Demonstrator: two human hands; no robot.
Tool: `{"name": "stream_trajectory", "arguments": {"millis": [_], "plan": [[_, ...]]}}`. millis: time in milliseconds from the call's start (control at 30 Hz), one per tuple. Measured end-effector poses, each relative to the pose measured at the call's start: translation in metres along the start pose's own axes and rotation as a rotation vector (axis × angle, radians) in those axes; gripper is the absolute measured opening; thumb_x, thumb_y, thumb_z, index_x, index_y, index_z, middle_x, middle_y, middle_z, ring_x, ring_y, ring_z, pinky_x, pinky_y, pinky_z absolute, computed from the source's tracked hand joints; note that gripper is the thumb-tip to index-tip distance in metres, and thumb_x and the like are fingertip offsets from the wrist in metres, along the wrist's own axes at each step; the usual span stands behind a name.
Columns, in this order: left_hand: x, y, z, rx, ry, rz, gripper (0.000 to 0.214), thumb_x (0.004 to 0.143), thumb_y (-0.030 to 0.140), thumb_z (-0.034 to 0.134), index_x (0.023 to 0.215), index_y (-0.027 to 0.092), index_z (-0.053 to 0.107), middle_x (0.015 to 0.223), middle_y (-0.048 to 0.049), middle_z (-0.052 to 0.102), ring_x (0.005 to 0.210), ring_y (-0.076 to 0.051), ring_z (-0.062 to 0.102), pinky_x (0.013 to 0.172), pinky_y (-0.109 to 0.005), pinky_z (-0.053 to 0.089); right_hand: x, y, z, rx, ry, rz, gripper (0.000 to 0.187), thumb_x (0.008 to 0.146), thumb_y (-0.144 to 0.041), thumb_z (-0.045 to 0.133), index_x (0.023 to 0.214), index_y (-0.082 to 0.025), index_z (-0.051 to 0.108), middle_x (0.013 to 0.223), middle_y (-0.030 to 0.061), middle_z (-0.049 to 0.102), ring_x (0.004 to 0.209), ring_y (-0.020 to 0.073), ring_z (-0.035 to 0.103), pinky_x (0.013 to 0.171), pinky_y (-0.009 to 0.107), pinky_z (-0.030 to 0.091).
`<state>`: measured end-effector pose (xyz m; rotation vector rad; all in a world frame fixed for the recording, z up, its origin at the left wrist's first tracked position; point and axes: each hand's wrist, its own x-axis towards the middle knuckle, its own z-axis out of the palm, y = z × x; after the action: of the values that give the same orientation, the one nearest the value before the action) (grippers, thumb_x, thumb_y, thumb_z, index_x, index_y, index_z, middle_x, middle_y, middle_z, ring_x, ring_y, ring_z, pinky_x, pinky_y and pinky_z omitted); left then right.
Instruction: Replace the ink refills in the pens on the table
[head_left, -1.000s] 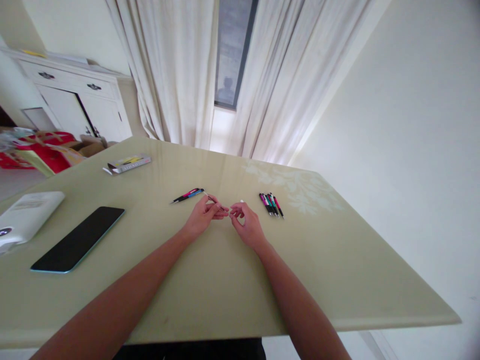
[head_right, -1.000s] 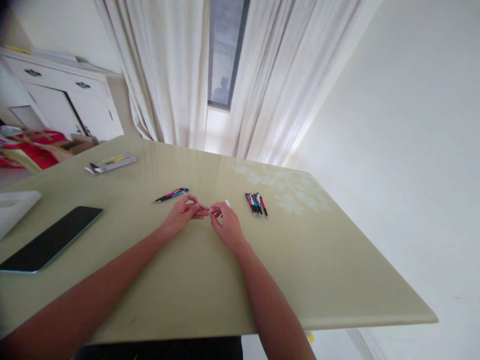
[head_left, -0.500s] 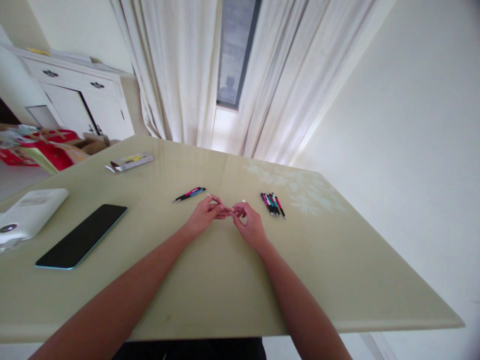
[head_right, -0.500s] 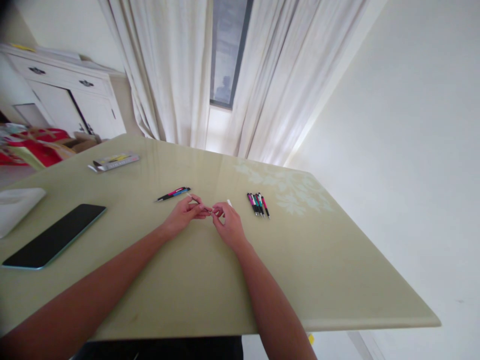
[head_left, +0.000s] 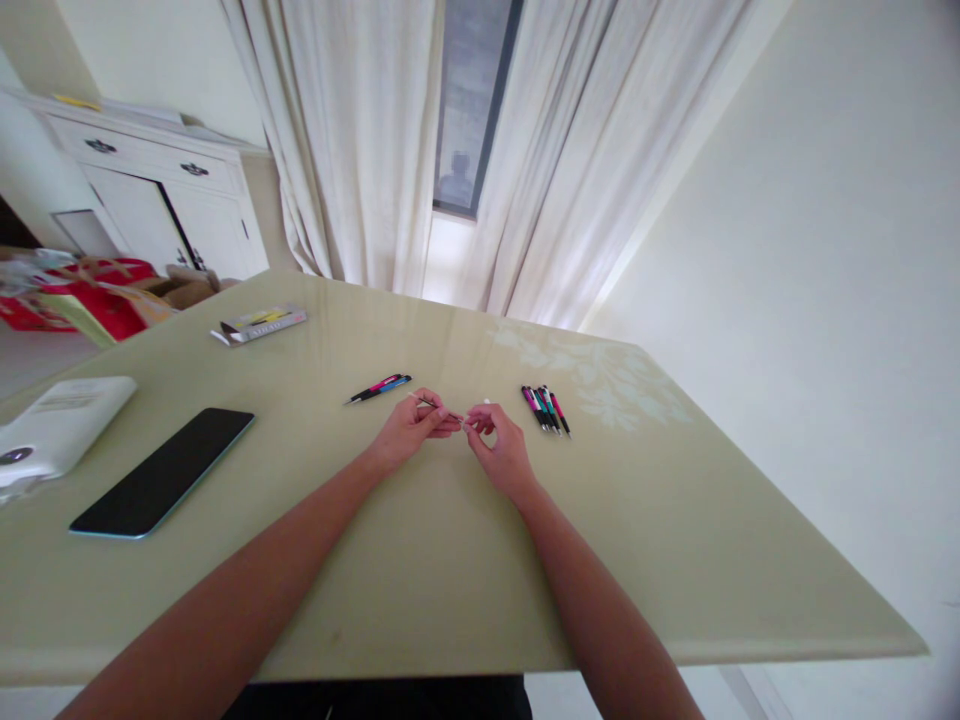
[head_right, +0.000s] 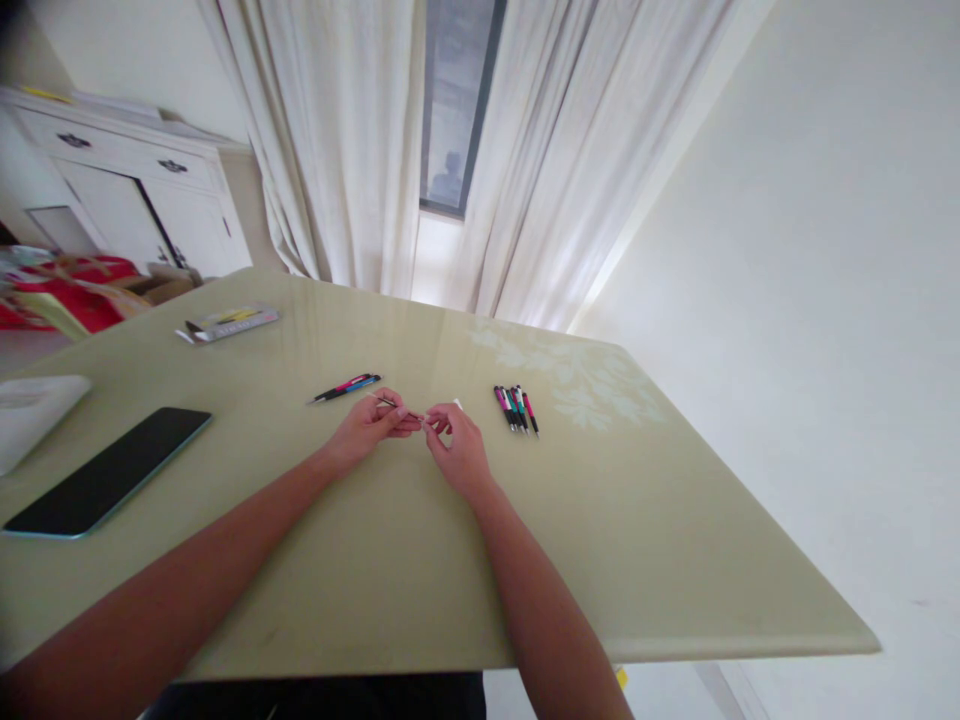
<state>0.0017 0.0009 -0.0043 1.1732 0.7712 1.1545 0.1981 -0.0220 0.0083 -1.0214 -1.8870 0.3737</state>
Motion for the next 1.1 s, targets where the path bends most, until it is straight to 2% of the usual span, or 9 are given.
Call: {"name": "stream_trajectory", "arguments": {"millis": [233, 367, 667, 967, 1100], "plan": [[-0.0004, -0.0012, 0.0000, 0.022, -0.026, -0.009, 0.053, 0.078, 0.057, 0.080, 0.095, 0.020, 0.046, 0.090, -0.0102, 0.079, 0.086, -0.024, 0.078, 0.081, -0.038, 0.062, 0.0005, -0.0021, -0.0012, 0.003, 0.004, 0.011, 0.015, 0.092, -0.024, 0.060, 0.107, -0.022, 0.060, 0.091, 0.0034, 0.070, 0.074, 0.0168, 0.062, 0.073, 0.030, 0.051], [-0.0006, -0.0005, 0.0003, 0.006, 0.015, 0.011, 0.054, 0.078, 0.059, 0.079, 0.096, 0.021, 0.045, 0.093, -0.0102, 0.079, 0.085, -0.023, 0.077, 0.080, -0.037, 0.062, 0.0008, -0.0041, -0.0025, -0.003, 0.000, 0.015, 0.015, 0.092, -0.024, 0.060, 0.107, -0.021, 0.060, 0.091, 0.0038, 0.069, 0.075, 0.0165, 0.062, 0.072, 0.030, 0.051], [-0.0005, 0.0005, 0.0003, 0.003, 0.021, 0.011, 0.053, 0.080, 0.059, 0.077, 0.097, 0.021, 0.044, 0.096, -0.0108, 0.079, 0.083, -0.021, 0.077, 0.078, -0.036, 0.061, 0.0007, -0.0045, -0.0030, -0.009, -0.012, 0.034, 0.015, 0.092, -0.026, 0.058, 0.107, -0.022, 0.060, 0.092, 0.0043, 0.069, 0.076, 0.0173, 0.063, 0.074, 0.031, 0.052], [-0.0016, -0.0014, 0.0018, 0.174, -0.092, 0.043, 0.045, 0.076, 0.053, 0.082, 0.088, 0.018, 0.056, 0.083, -0.0060, 0.076, 0.081, -0.023, 0.076, 0.076, -0.035, 0.060, -0.0005, -0.0049, -0.0011, -0.001, -0.014, 0.008, 0.014, 0.091, -0.025, 0.062, 0.105, -0.022, 0.062, 0.091, 0.0031, 0.069, 0.075, 0.0166, 0.062, 0.073, 0.030, 0.051], [-0.0015, -0.0027, 0.0022, 0.197, -0.074, 0.067, 0.043, 0.078, 0.054, 0.080, 0.087, 0.019, 0.058, 0.081, -0.0057, 0.076, 0.081, -0.022, 0.075, 0.076, -0.035, 0.059, -0.0002, -0.0046, -0.0011, -0.010, 0.005, 0.014, 0.018, 0.092, -0.029, 0.065, 0.108, -0.021, 0.063, 0.096, 0.0039, 0.069, 0.075, 0.0163, 0.061, 0.074, 0.030, 0.051]]}}
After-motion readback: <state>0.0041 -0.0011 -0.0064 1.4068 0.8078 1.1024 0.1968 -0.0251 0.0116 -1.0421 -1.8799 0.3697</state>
